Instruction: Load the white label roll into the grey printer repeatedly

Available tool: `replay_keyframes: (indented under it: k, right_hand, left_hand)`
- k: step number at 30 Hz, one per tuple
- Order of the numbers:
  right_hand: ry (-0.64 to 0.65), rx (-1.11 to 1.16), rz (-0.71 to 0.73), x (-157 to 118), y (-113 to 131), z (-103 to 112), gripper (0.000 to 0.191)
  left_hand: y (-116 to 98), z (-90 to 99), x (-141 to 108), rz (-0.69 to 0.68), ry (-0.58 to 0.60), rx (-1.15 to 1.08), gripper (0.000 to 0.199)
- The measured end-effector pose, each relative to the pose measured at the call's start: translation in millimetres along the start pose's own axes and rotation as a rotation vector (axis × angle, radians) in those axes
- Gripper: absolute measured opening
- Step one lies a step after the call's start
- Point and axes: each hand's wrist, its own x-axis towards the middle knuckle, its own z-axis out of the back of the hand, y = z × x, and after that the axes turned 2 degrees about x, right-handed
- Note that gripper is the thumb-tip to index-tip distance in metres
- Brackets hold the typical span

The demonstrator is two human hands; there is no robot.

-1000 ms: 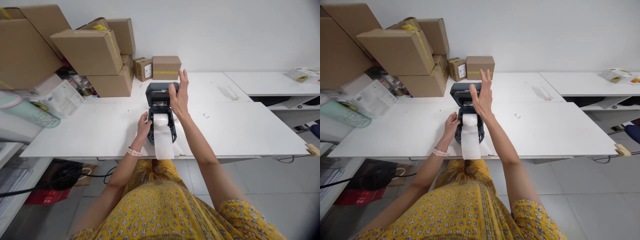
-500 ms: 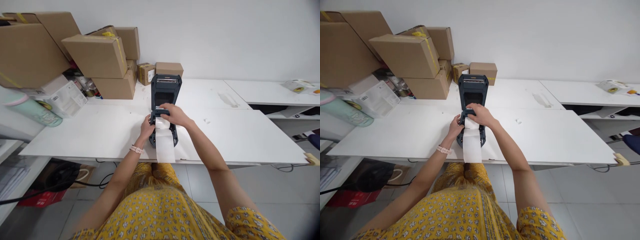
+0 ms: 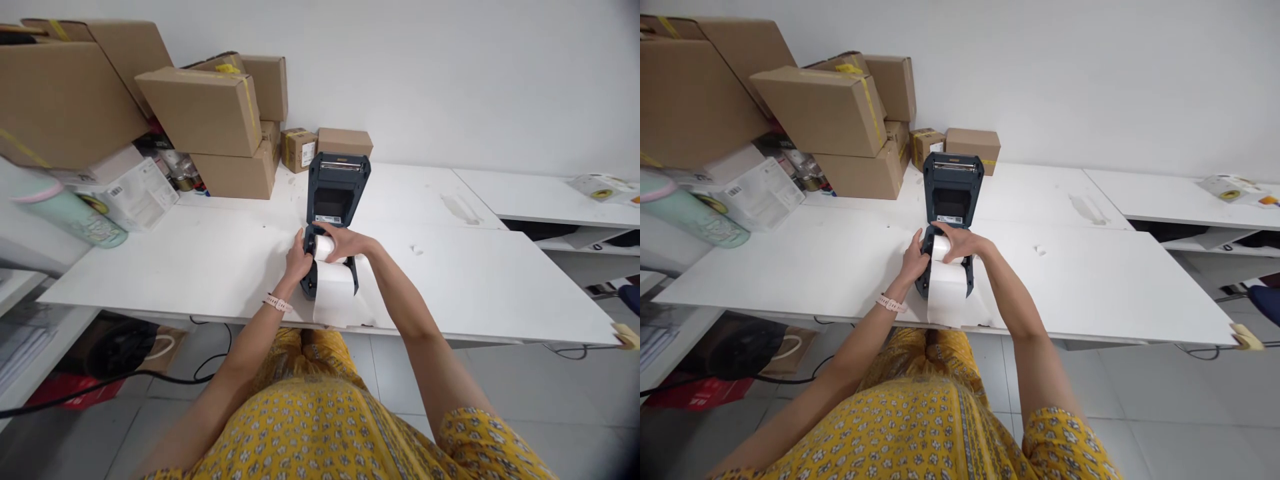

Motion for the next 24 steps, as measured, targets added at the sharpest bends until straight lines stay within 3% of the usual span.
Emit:
replay_keyframes:
  k: [3,6,8,11,15,18,21,24]
  right_hand:
    - [-0.090,0.222,0.088,-44,11,30,0.110]
    - [-0.337,0.337,0.032,-107,11,49,0.111]
    - [-0.480,0.377,-0.074,-148,0,47,0.113]
    - [-0.605,0.433,-0.234,-186,-35,23,0.113]
    - [-0.776,0.502,-0.407,-194,-88,-22,0.108]
    - [-0.846,0.577,-0.521,-188,-113,-43,0.107]
    - [-0.829,0.610,-0.523,-192,-116,-40,0.105]
    - [-0.943,0.528,-0.446,-207,-86,-25,0.092]
  left_hand:
    - [0,-0.2,-2,-0.011,0.003,-0.001,0.093]
    - [3,-1.9,-2,-0.015,-0.011,-0.021,0.090]
    - [6,-3.3,-2,-0.013,-0.020,-0.038,0.088]
    - [8,-4.8,1,-0.013,-0.013,-0.038,0.087]
    - [10,-5.2,3,-0.013,-0.032,-0.039,0.087]
    - [10,-4.8,3,-0.011,-0.032,-0.053,0.088]
    - [9,-4.4,2,-0.008,-0.027,-0.051,0.088]
    - [8,-3.9,1,0.002,-0.005,-0.050,0.087]
